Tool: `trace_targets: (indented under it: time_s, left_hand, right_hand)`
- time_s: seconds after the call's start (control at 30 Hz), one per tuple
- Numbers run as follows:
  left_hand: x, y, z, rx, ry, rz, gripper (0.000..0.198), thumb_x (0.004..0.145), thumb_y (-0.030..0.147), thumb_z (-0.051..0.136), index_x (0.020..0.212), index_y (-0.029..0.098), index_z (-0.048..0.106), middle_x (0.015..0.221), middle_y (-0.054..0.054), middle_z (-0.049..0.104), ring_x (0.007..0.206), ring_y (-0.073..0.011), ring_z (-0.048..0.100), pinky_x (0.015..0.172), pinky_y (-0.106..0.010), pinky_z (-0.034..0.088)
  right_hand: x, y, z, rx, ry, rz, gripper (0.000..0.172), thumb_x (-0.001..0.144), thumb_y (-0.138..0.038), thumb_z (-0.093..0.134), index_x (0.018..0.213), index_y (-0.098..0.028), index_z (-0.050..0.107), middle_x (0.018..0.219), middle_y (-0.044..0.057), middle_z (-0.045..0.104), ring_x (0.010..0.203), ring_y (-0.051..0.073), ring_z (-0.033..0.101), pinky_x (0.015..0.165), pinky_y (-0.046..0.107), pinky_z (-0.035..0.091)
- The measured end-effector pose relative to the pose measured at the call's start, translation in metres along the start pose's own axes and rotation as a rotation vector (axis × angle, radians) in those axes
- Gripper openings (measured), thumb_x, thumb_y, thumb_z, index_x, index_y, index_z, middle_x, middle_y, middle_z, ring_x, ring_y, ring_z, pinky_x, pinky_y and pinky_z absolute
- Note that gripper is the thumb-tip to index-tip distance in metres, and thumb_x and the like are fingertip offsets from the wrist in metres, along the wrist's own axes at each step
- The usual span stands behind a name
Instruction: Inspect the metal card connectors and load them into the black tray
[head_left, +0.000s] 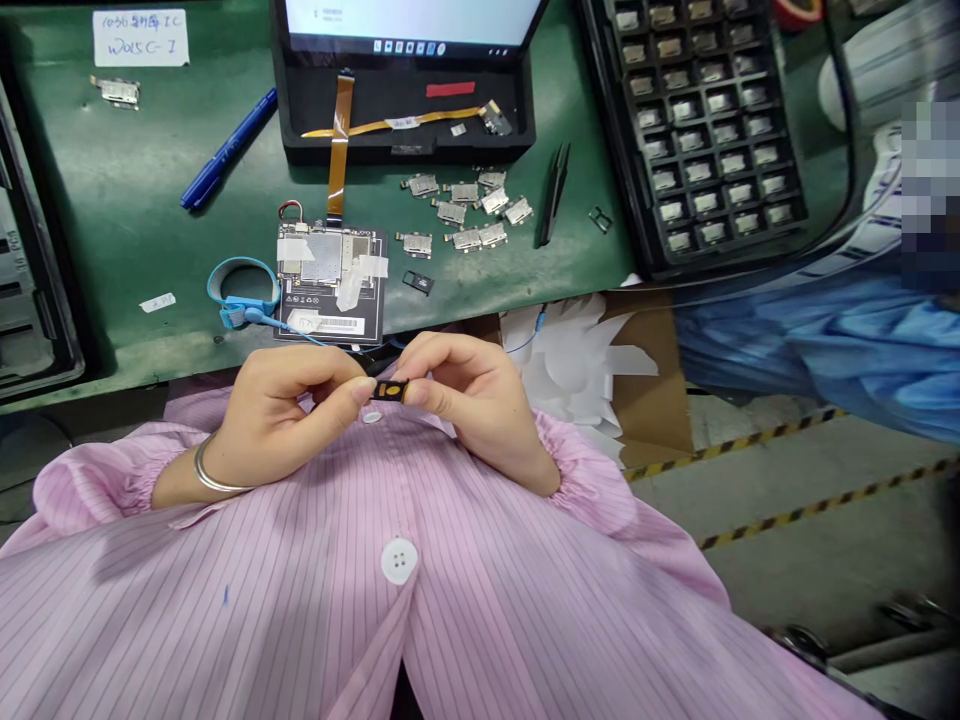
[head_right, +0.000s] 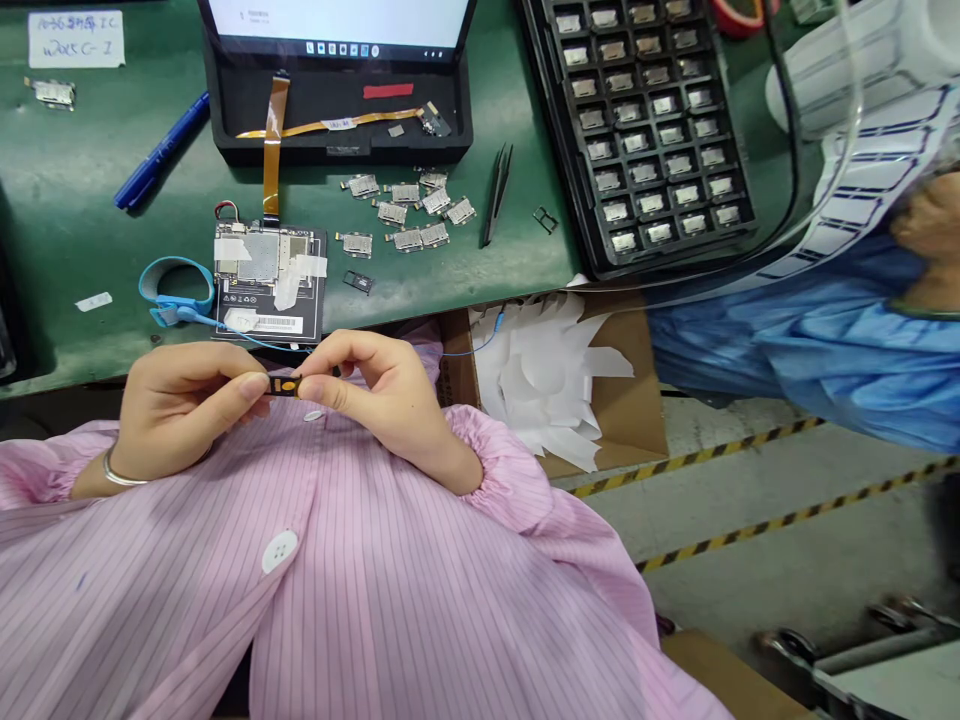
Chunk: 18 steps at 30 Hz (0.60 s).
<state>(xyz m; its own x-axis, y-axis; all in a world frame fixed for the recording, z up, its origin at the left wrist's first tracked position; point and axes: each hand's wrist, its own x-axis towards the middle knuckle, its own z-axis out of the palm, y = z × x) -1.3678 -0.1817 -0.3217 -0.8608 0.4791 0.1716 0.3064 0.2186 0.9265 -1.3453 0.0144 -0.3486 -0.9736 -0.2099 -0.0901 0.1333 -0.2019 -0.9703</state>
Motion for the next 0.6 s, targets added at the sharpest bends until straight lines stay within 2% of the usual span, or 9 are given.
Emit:
trace_targets:
  time_s: [0.6]
  left_hand:
    - [-0.0005,-0.0022,0.0006,0.053,0.003,0.041,0.021,0.089,0.015,0.06,0.068,0.017,0.062,0.061,0.001,0.065,0.052,-0.0077,0.055,0.05,-0.019,0.04]
  right_hand:
    - [-0.001,0.0013,0.0006,-0.13,0.027,-0.047,0.024,0.081,-0.042,0.076,0.075,-0.021,0.065,0.073,-0.001,0.063,0.07,0.014,0.056,0.066,0.03,0.043]
